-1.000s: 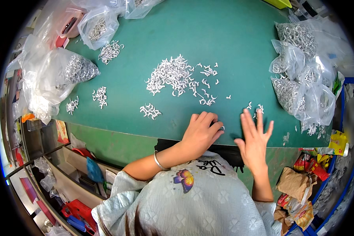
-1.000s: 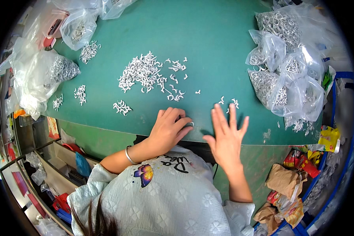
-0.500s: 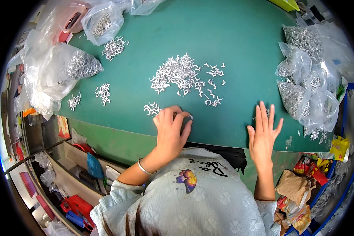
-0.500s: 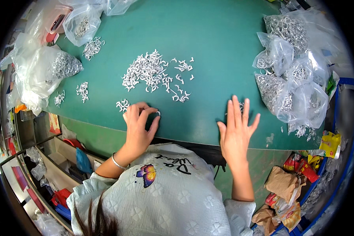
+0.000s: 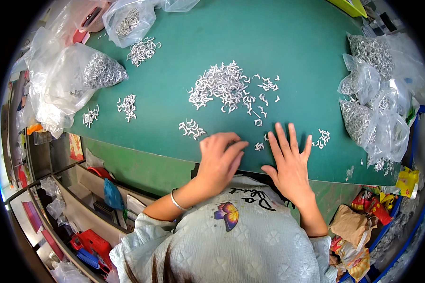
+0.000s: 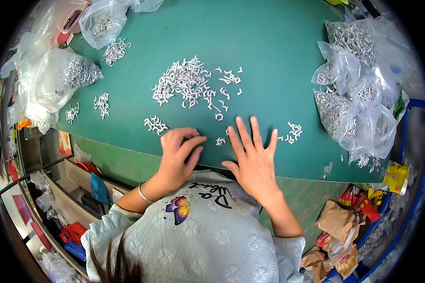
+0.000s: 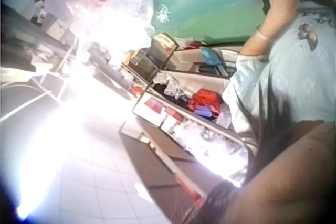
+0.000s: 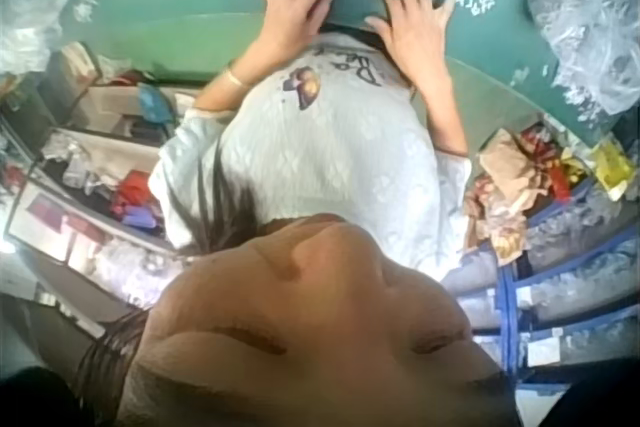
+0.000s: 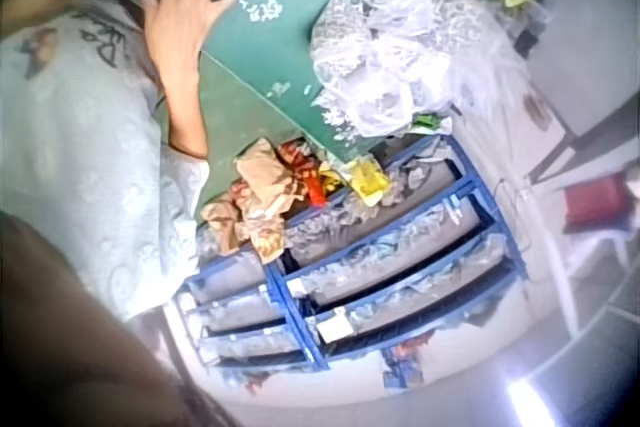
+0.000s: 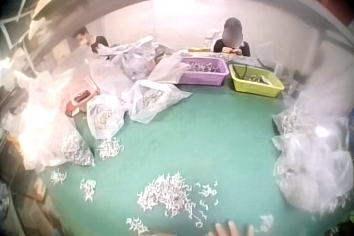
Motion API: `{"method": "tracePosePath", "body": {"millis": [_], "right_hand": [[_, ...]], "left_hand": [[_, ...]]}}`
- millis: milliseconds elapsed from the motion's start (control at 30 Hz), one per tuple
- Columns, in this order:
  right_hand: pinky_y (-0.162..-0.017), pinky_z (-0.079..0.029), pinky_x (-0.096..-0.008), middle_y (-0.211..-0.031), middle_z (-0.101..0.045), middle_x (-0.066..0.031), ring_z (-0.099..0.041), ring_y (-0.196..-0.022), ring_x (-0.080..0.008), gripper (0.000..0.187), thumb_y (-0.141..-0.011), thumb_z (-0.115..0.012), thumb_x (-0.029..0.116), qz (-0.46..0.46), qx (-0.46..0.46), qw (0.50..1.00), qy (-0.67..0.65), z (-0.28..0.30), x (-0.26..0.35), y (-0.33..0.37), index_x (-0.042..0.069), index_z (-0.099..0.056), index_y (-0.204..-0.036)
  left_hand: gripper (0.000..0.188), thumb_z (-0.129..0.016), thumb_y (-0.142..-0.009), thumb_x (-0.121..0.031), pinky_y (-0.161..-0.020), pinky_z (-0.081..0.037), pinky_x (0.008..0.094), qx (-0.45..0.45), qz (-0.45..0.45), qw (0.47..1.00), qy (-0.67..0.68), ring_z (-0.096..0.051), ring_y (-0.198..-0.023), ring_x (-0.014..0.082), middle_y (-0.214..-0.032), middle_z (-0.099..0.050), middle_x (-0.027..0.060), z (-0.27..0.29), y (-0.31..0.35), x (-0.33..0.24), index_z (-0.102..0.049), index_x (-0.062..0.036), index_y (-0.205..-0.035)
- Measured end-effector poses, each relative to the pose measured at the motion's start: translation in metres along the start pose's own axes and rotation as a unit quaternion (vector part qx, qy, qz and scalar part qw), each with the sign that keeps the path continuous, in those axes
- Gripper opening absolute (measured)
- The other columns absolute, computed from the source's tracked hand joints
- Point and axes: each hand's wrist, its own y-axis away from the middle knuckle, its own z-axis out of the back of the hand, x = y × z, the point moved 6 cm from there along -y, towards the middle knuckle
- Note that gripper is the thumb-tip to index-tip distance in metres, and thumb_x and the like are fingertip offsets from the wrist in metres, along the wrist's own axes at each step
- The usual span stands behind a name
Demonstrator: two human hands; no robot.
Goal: The person sorts small silver-colored metal clips on a green table by hand, picking them up from a large pile and placing them into smaller groups or plastic bags.
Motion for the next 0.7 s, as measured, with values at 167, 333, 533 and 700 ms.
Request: {"method": "tracePosePath", "body": {"millis": [167,333,533,700], "right_hand": [[-0.109,-0.013,-0.0718,-0.157,-0.03,-0.005,-0.019,-0.147,-0.0347,0.08,-0.079,-0.073,0.036,0.004,0.016,1.0,-0.002,0.009,-0.003,0.012,0.007,-0.041,-0.146],[-0.11,-0.01,-0.0715,-0.157,-0.031,-0.0055,-0.019,-0.147,-0.0343,0.079,-0.078,-0.073,0.033,0.02,0.04,0.999,-0.024,-0.002,0.004,0.015,0.005,-0.041,-0.145],[-0.11,-0.01,-0.0696,-0.155,-0.033,-0.0078,-0.021,-0.146,-0.0338,0.067,-0.083,-0.068,0.02,-0.009,-0.053,0.998,-0.03,0.015,-0.008,-0.004,0.003,-0.043,-0.143],[-0.111,-0.012,-0.0663,-0.15,-0.04,-0.0093,-0.029,-0.144,-0.0322,0.053,-0.088,-0.062,0.012,0.034,-0.049,0.997,-0.044,0.007,0.003,-0.015,0.002,-0.048,-0.138]], "left_hand": [[0.035,-0.075,-0.077,-0.009,-0.085,-0.033,0.0403,0.022,-0.015,0.999,-0.02,-0.053,-0.101,0.0235,-0.112,-0.057,0.0061,-0.011,-0.007,-0.009,-0.065,-0.0077,-0.11],[0.041,-0.074,-0.077,-0.01,-0.084,-0.033,0.041,0.014,-0.033,0.998,-0.056,-0.052,-0.101,0.0247,-0.111,-0.056,0.0066,-0.016,-0.011,-0.008,-0.063,-0.0096,-0.116],[0.037,-0.073,-0.078,-0.008,-0.09,-0.033,0.0435,0.005,-0.03,0.998,-0.047,-0.052,-0.107,0.0273,-0.113,-0.055,0.0072,-0.006,-0.011,-0.008,-0.063,-0.0116,-0.114],[0.038,-0.073,-0.077,-0.008,-0.09,-0.033,0.0457,0.007,-0.059,0.997,-0.042,-0.052,-0.108,0.0281,-0.113,-0.055,0.0072,-0.022,-0.017,-0.01,-0.063,-0.0119,-0.114]]}}
